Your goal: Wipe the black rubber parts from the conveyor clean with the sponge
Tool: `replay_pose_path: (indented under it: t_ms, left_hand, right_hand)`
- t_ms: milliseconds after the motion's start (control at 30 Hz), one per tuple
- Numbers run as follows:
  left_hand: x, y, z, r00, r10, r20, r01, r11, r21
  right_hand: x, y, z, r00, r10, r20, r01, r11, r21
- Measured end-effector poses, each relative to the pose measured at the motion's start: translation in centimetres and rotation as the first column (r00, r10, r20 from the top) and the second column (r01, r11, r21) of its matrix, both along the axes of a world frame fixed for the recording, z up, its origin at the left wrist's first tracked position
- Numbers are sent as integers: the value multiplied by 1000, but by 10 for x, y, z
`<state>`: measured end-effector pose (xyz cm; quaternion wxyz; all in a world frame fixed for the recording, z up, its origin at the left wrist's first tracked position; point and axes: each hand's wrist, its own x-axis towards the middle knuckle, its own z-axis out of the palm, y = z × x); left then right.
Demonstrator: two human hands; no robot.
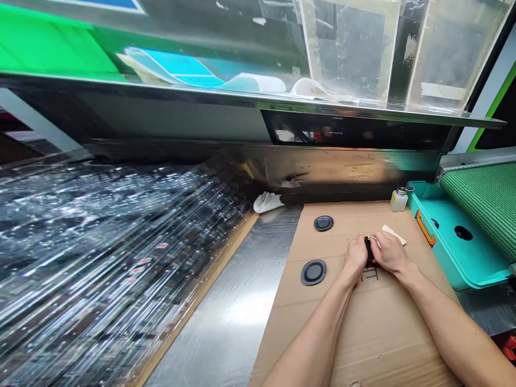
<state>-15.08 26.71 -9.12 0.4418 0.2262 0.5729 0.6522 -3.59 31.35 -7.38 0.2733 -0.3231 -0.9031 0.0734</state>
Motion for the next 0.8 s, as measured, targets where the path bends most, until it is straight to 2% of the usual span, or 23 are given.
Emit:
replay_pose_path:
  t_ms: [200,367,533,667,733,800]
  left_hand:
    - [-1,1,-3,984,20,-177,-9,998,60]
    - [-4,-2,1,989,47,-140,-34,995,92]
    - [-1,-5,7,972,30,-232,-10,996,86]
    - [4,-11,13,998,-24,-52,27,999,45]
    - [3,-12,17,994,-11,108,3,997,78]
    - [-1,-12,19,950,-79,303,35,989,147]
  right_hand:
    - [-1,-2,1,1000,27,-13,-26,999,34]
    - [-1,-3,4,1000,16,2,-16,1000,9]
    - [-1,-2,4,1000,23,-10,-23,1000,-2]
    - [3,-1,2,999,27,-41,-29,998,-47]
    - [6,-1,3,989,39,-141,-49,997,-66]
    - [7,-1,6,955,40,-295,-68,994,-86]
